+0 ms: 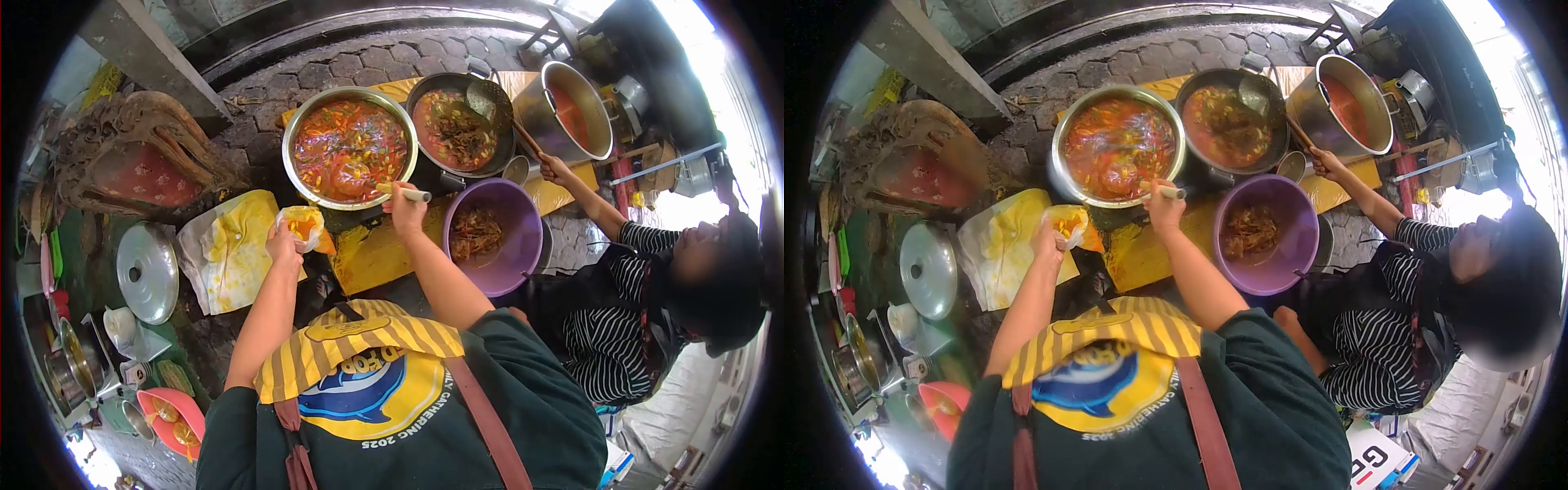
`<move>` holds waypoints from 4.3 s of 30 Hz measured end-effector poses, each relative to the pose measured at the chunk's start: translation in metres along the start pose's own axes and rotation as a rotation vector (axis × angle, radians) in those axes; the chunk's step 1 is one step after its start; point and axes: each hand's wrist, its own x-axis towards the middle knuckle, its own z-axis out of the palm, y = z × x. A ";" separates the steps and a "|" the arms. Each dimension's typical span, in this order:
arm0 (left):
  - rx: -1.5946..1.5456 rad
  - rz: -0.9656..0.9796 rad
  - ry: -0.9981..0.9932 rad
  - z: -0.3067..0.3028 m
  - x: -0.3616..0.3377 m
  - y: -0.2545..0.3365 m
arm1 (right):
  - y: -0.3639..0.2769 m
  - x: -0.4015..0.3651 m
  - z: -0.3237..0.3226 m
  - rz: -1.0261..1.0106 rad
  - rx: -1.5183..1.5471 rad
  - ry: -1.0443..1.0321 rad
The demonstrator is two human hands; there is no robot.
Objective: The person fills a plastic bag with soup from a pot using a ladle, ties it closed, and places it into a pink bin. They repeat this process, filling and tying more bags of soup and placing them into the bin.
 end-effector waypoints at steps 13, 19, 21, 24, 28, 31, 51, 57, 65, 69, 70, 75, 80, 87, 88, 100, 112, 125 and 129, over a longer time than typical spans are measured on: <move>0.091 -0.042 0.105 0.027 -0.045 0.028 | -0.067 -0.020 -0.017 -0.010 -0.003 -0.118; -0.020 -0.048 0.030 0.021 -0.015 0.004 | -0.092 -0.054 -0.011 -0.023 -0.104 -0.271; -0.014 -0.031 0.032 0.024 -0.014 0.002 | -0.083 -0.068 -0.009 -0.027 -0.118 -0.333; -0.041 -0.046 0.024 0.027 -0.023 0.011 | -0.059 -0.088 -0.010 -0.479 -0.239 -0.539; -0.042 -0.112 -0.066 0.018 -0.018 0.012 | -0.046 -0.119 -0.016 -0.912 -0.675 -0.858; -0.054 -0.065 -0.001 0.020 -0.021 0.013 | -0.049 -0.128 -0.023 -1.064 -0.831 -0.906; 0.084 -0.048 0.081 0.008 -0.006 0.010 | -0.004 -0.015 0.003 -0.847 -0.597 -0.356; 0.166 -0.027 0.022 0.009 -0.026 0.023 | 0.019 -0.012 0.013 -0.734 -0.592 -0.288; 0.024 -0.066 0.041 0.010 -0.011 0.009 | 0.030 0.001 0.006 -0.013 0.052 -0.116; 0.015 -0.048 0.046 0.013 -0.007 0.004 | 0.005 0.000 -0.002 0.029 0.072 -0.075; -0.002 -0.054 0.038 0.014 -0.008 0.006 | -0.001 -0.001 -0.003 0.022 0.055 -0.072; -0.081 -0.084 -0.006 0.025 -0.018 0.015 | -0.041 -0.014 -0.006 -0.004 -0.015 -0.097; -0.114 -0.140 0.039 0.028 -0.014 0.018 | -0.083 -0.039 -0.007 -0.024 -0.065 -0.173; -0.091 -0.135 -0.026 0.022 0.010 0.003 | -0.096 -0.083 -0.003 0.011 -0.116 -0.292; -0.059 -0.136 -0.013 0.024 0.001 0.010 | -0.087 -0.091 -0.002 0.025 -0.085 -0.320; -0.064 -0.084 0.091 0.018 0.001 0.015 | -0.044 -0.138 -0.027 -1.245 -0.740 -0.860; -0.073 0.023 -0.072 -0.015 0.037 0.000 | -0.025 -0.053 -0.015 -0.937 -0.513 -0.349; -0.123 -0.055 0.064 -0.002 -0.021 0.018 | 0.025 -0.015 -0.003 -0.942 -0.553 -0.243; -0.103 -0.058 0.042 -0.006 -0.017 0.011 | 0.025 -0.011 -0.004 -0.191 -0.237 -0.083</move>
